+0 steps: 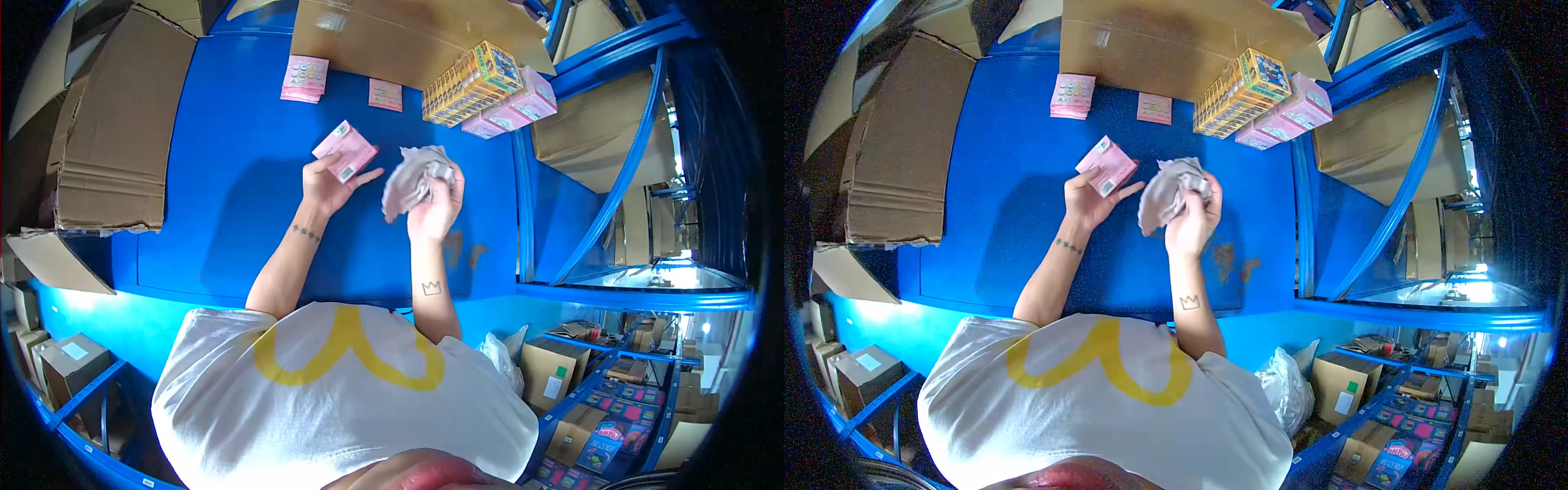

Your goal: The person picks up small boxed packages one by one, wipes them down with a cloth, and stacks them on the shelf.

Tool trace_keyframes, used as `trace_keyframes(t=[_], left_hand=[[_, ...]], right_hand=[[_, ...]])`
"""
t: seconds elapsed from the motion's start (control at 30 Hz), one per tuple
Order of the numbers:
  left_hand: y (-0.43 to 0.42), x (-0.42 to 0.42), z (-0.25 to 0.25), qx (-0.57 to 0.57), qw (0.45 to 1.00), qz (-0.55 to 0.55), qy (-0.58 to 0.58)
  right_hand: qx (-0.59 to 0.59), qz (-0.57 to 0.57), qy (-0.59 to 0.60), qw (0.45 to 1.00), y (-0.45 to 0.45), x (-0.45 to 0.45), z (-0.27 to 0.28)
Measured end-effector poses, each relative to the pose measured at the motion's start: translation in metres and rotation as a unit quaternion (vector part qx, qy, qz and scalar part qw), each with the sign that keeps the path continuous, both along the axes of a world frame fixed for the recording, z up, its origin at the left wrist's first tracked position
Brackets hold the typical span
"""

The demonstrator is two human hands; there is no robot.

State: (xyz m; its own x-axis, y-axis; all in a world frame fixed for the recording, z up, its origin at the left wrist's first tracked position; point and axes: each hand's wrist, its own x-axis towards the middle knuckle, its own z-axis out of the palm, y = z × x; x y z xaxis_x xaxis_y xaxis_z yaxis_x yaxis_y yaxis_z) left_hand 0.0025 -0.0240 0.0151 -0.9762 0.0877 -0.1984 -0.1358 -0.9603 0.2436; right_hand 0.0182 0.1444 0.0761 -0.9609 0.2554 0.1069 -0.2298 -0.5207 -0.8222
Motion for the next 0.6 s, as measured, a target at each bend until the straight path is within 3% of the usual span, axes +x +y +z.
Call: trace_keyframes(t=[0.03, 0.07, 0.13, 0.23, 0.3, 0.37, 0.4, 0.47, 0.6], left_hand=[[0.0, 0.002, 0.009, 0.016, 0.999, -0.008, 0.03], [-0.001, 0.003, 0.016, 0.032, 0.998, -0.016, 0.059], [-0.002, 0.007, 0.023, 0.064, 0.99, -0.033, 0.118], [-0.003, 0.006, 0.013, 0.041, 0.995, -0.029, 0.089], [-0.001, 0.006, 0.005, 0.024, 0.998, -0.023, 0.061], [-0.002, 0.009, 0.0, 0.021, 0.998, -0.008, 0.051], [-0.004, 0.011, -0.002, 0.016, 0.999, 0.011, 0.041], [-0.01, 0.008, -0.002, 0.004, 0.998, 0.05, 0.026], [-0.022, -0.002, -0.005, 0.111, 0.991, 0.034, 0.062]], right_hand=[[0.09, -0.033, 0.03, 0.995, -0.012, 0.002, -0.001], [0.088, -0.033, 0.029, 0.995, -0.021, 0.0, 0.0], [0.369, -0.106, 0.219, 0.897, -0.041, -0.009, 0.002], [0.466, -0.096, 0.305, 0.825, -0.065, -0.032, -0.008], [0.641, -0.05, 0.259, 0.721, -0.091, -0.035, -0.025], [0.653, -0.032, 0.186, 0.733, -0.107, -0.034, -0.055], [0.655, -0.026, 0.19, 0.731, -0.108, -0.032, -0.063], [0.558, 0.03, 0.208, 0.803, -0.11, -0.028, -0.07], [0.515, 0.09, 0.292, 0.801, -0.111, -0.016, -0.058]])
